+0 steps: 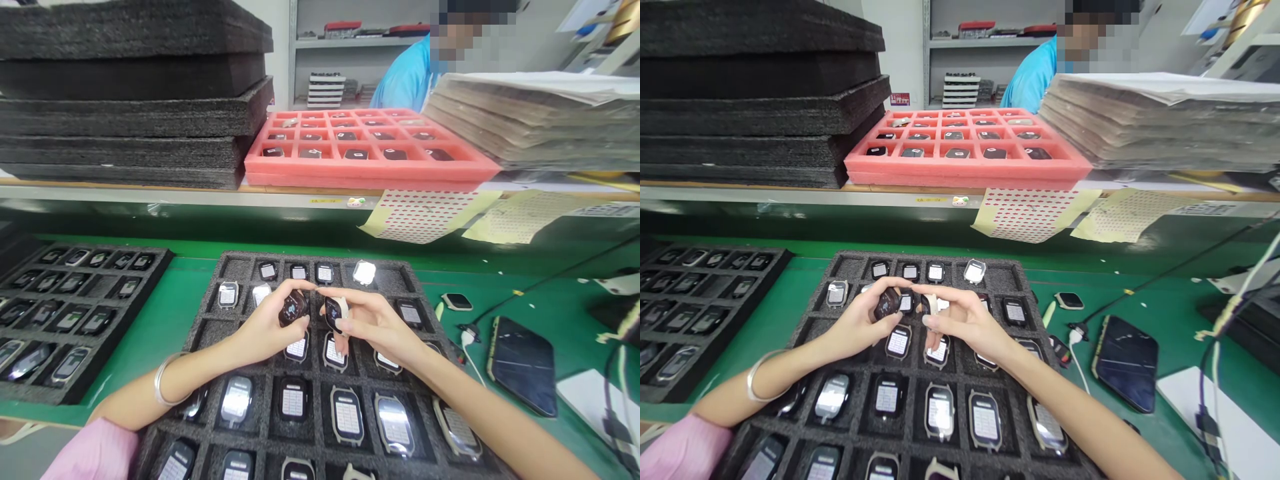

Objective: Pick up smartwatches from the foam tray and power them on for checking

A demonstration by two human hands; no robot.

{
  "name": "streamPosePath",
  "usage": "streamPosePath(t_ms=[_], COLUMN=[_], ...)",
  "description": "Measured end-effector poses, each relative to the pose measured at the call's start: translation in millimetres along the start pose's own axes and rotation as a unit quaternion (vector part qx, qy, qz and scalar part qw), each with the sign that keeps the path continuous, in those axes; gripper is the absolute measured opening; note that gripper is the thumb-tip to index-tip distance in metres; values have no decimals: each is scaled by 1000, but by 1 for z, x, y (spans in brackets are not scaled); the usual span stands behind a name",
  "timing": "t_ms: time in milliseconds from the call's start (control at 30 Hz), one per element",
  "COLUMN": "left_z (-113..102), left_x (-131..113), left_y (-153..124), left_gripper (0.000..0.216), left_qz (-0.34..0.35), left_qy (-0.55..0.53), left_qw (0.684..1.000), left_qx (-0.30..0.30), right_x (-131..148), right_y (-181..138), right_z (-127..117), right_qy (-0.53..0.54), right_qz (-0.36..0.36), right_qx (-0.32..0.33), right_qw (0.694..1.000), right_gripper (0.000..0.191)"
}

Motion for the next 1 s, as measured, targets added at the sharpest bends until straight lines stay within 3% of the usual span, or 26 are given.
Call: streamPosePath(t_ms=[233,367,633,1000], left_z=[1,3,2,2], left_x=[3,10,14,16], left_y=[-2,-4,3,3], left_gripper=[40,58,42,43], left_qz=[-28,-91,-166,-161], left_qy=[7,-92,-270,-243], left_qw=[1000,991,948,956], left_qx=[10,37,3,10], right_x=[4,7,2,3], right_y=[-1,-1,0,0], right_z=[5,9,2,1], right_qy=[36,86,70,77], right_qz=[9,21,43,49], right_qx=[-3,-3,-73,-85], right_qw=[999,996,994,992], right_gripper=[56,54,55,51])
Point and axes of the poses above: each hand's wrist, its own y-axis towards the middle knuckle, its own z-axis out of the palm, x = y × z, the point moved 5 cm from there along y, towards the middle knuckle, and after that the axes turned 8 degrees about -x, right-handed, at the moved point
